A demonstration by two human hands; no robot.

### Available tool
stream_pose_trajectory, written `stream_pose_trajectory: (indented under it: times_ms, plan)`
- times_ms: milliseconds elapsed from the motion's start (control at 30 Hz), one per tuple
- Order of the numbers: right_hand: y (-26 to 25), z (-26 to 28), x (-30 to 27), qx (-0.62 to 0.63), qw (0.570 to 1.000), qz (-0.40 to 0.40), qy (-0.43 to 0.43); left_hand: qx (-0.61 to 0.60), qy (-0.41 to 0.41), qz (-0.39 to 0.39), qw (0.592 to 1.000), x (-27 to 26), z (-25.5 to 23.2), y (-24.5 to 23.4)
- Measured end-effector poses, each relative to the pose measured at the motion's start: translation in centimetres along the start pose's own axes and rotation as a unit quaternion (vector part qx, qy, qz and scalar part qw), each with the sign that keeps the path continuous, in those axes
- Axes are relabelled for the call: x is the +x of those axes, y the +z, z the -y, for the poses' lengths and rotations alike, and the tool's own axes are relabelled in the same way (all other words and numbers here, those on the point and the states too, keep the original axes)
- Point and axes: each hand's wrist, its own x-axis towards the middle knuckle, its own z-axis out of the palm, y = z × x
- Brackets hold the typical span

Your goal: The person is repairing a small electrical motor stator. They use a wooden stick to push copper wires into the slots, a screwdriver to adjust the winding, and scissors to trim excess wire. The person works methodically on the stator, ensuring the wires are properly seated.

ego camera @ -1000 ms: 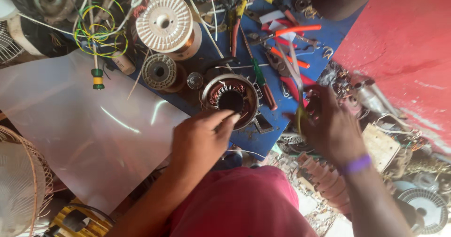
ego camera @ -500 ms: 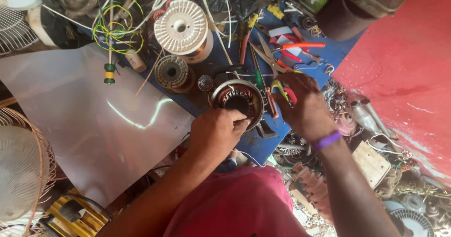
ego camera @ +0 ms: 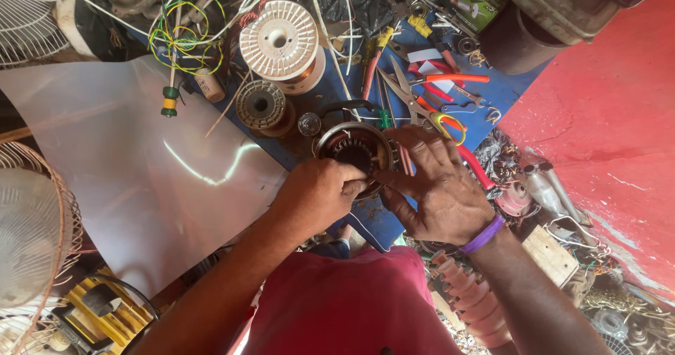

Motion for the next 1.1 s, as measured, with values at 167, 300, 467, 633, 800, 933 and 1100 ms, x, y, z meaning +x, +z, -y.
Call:
stream_pose_trajectory:
  times_ms: [167,300,467,633,800,933,1100]
  plan:
    - [0.5,-0.3,-0.1,0.035,0.999,0.008,0.017,0.065,0.013,-0.028,0.997,-0.4,-0.3,0.6]
    - [0.4,-0.6,0.2,0.006,1.0,0.014,-0.006,-0.07,0.032,-0.029,0.997,-1.0,-0.6,-0.9]
    - [0.4,-0.5,-0.3,-0.009,1.0,0.006,-0.014,-0.114,-0.001,-0.103,0.988,-3.5,-0.1,-3.5]
    - [0.3,-0.3,-0.2,-0.015,1.0,-0.002,-0.012,0.07,0.041,-0.097,0.992,-4.9,-0.7,-2.7]
    - [1.7,0.2,-1.5,-0.002,1.0,0.005,0.023,0.108,0.039,-0.094,0.989,-5.1,-0.9,-1.5]
    - [2.2,0.2,-2.2,-0.012,1.0,-0.02,0.018,0.135,0.051,-0.063,0.988,-5.2,-0.7,-1.1]
    - [1.5,1.1,-1.9,0.006,0.999,-0.04,-0.002,0.176,0.087,-0.045,0.98,-4.7,-0.3,-1.3]
